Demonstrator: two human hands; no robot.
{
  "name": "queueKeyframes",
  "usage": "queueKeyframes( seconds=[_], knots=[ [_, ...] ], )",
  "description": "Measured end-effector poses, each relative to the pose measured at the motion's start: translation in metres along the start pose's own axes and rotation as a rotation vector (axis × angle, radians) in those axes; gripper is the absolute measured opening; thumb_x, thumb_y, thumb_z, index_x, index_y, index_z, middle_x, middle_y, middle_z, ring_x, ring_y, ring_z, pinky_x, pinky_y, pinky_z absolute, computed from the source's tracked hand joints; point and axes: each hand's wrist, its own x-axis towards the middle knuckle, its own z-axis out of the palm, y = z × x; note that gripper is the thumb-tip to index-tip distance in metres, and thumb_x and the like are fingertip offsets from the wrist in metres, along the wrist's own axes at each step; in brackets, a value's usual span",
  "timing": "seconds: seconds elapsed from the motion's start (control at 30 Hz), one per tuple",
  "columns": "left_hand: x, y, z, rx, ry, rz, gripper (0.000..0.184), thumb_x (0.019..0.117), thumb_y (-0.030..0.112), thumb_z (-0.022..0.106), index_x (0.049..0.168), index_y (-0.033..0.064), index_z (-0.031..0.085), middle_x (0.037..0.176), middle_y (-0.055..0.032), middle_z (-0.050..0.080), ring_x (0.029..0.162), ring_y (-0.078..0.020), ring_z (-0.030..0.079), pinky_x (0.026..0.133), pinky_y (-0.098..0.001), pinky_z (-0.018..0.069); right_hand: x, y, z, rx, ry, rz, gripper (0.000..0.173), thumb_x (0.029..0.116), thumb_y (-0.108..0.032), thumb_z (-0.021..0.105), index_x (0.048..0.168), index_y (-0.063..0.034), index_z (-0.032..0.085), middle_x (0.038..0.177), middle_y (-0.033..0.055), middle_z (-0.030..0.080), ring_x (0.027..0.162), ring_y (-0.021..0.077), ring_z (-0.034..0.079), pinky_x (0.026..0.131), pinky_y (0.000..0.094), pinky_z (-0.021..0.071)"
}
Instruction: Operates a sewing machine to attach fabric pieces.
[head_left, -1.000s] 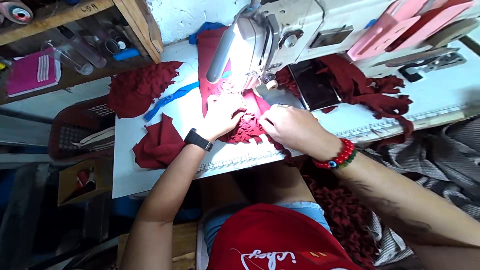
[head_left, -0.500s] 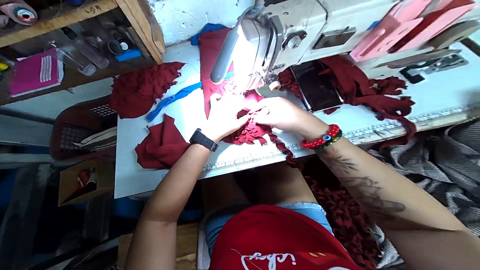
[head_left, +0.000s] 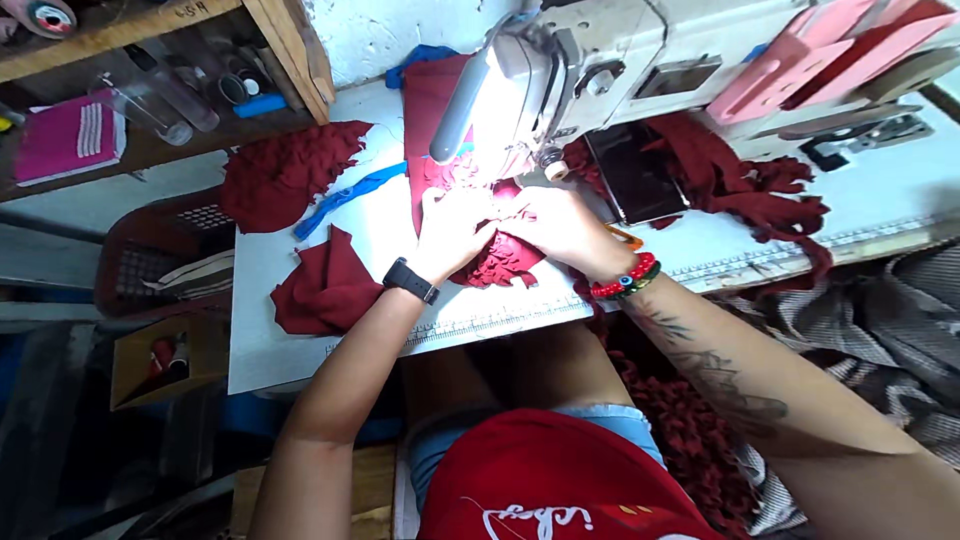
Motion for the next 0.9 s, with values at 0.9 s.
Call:
queueKeyframes(
  seconds=[0.9],
  knots=[
    [0.000,0.017,0.010,-0.058,-0.023,-0.014,0.019,0.0978,0.021,0.062,0.104,0.0145,0.079,0.104,-0.0061,0.074,0.109,-0.0254,0.065,0.101,-0.0552,0.0358,-0.012,0.000,-0.037,0.523,-0.327,0.283,0.019,0.1062,-0.019,0.057,0.109,-0.0066,0.071,0.072,0.0002,0.061,0.055,0.0051,0.054,0.052,0.0205,0.0476]
  ],
)
